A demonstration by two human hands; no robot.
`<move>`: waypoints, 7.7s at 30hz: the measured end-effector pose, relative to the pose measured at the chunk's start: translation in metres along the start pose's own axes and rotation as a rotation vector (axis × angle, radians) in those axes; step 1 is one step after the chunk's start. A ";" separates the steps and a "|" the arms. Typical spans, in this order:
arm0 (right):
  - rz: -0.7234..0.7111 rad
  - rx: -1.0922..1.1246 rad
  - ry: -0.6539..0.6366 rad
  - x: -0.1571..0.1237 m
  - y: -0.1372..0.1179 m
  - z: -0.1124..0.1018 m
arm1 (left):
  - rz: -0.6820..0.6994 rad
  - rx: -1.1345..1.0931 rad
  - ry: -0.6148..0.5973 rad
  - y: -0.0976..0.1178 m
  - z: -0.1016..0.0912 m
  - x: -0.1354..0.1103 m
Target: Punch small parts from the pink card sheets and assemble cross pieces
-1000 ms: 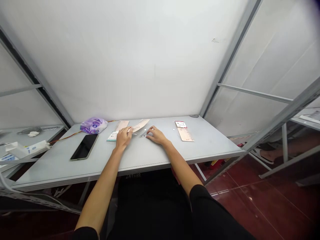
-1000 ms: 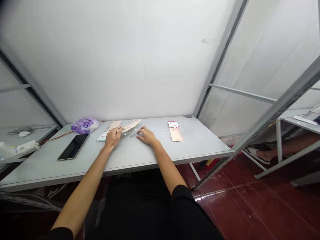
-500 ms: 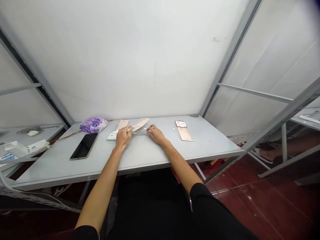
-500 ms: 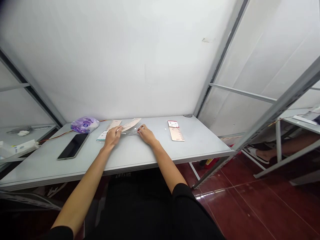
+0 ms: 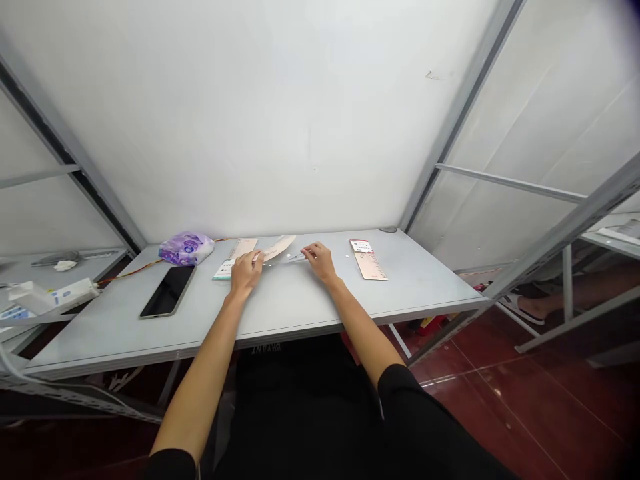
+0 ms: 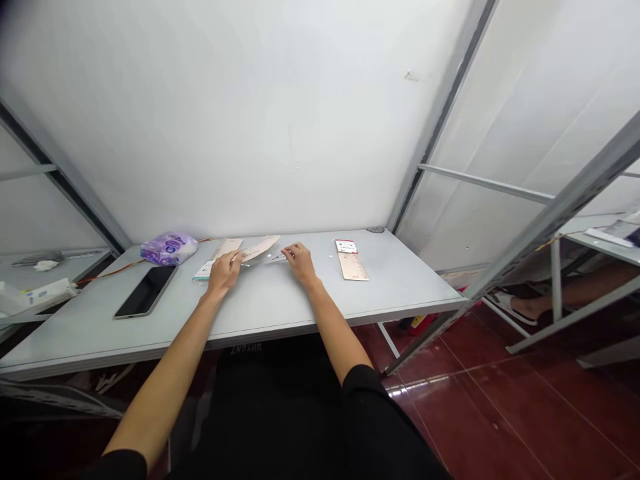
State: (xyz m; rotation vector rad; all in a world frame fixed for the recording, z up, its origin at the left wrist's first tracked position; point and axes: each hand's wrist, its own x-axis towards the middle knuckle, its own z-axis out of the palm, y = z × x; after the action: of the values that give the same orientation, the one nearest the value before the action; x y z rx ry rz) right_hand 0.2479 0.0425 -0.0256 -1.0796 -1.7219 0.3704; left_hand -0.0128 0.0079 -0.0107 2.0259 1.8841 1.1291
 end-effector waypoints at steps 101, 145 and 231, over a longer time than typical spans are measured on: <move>0.079 -0.113 -0.210 -0.002 -0.007 -0.006 | 0.244 -0.110 -0.018 0.006 0.006 -0.004; 0.018 -0.081 -0.087 0.002 -0.004 -0.007 | 0.155 -0.137 0.082 0.002 0.004 0.000; 0.247 -0.587 -0.694 -0.009 -0.029 -0.003 | -0.217 0.340 0.185 0.004 -0.030 -0.004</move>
State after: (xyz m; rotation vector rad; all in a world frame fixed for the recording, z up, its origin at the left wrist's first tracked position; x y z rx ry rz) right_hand 0.2372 0.0184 -0.0100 -1.7391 -2.4023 0.4379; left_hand -0.0270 -0.0074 0.0113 1.8579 2.4661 1.0269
